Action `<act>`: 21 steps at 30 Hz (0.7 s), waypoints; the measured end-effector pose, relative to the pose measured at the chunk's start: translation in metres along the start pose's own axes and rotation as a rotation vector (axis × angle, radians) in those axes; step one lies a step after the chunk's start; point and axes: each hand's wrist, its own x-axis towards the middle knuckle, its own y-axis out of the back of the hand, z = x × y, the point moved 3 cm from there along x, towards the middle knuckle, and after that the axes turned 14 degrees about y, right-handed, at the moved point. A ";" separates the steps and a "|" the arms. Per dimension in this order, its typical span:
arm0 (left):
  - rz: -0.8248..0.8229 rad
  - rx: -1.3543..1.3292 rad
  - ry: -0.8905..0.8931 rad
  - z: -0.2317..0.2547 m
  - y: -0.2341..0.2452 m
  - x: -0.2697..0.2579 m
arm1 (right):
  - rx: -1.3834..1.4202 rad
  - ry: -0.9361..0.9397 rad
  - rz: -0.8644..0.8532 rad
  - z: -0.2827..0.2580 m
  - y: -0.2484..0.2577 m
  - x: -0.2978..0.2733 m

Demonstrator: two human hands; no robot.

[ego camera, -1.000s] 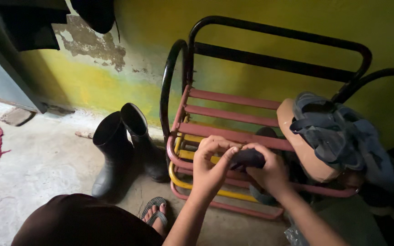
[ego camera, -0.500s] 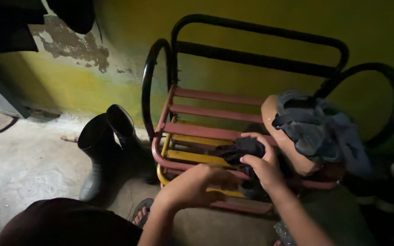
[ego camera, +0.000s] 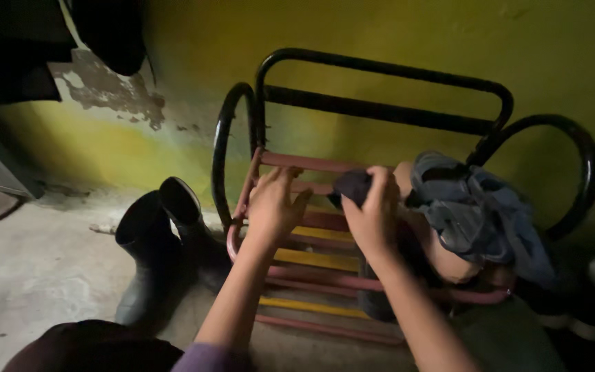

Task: The person wipes a metal shoe rack with a dark cloth. They then pick up a pair of beige flats and a pair of grey sandals from the floor, wipe them with the cloth, and place them on the rack. The person continues to wipe the rack and the shoes.

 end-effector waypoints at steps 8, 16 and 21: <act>0.174 0.242 -0.020 -0.075 -0.044 0.009 | -0.310 -0.282 -0.814 0.018 -0.101 -0.010; 0.352 0.060 -0.052 -0.055 -0.041 0.003 | 0.047 0.165 -0.685 -0.005 -0.160 -0.005; 0.309 0.021 -0.027 -0.055 -0.028 -0.002 | 0.459 0.075 -0.579 -0.014 -0.135 0.013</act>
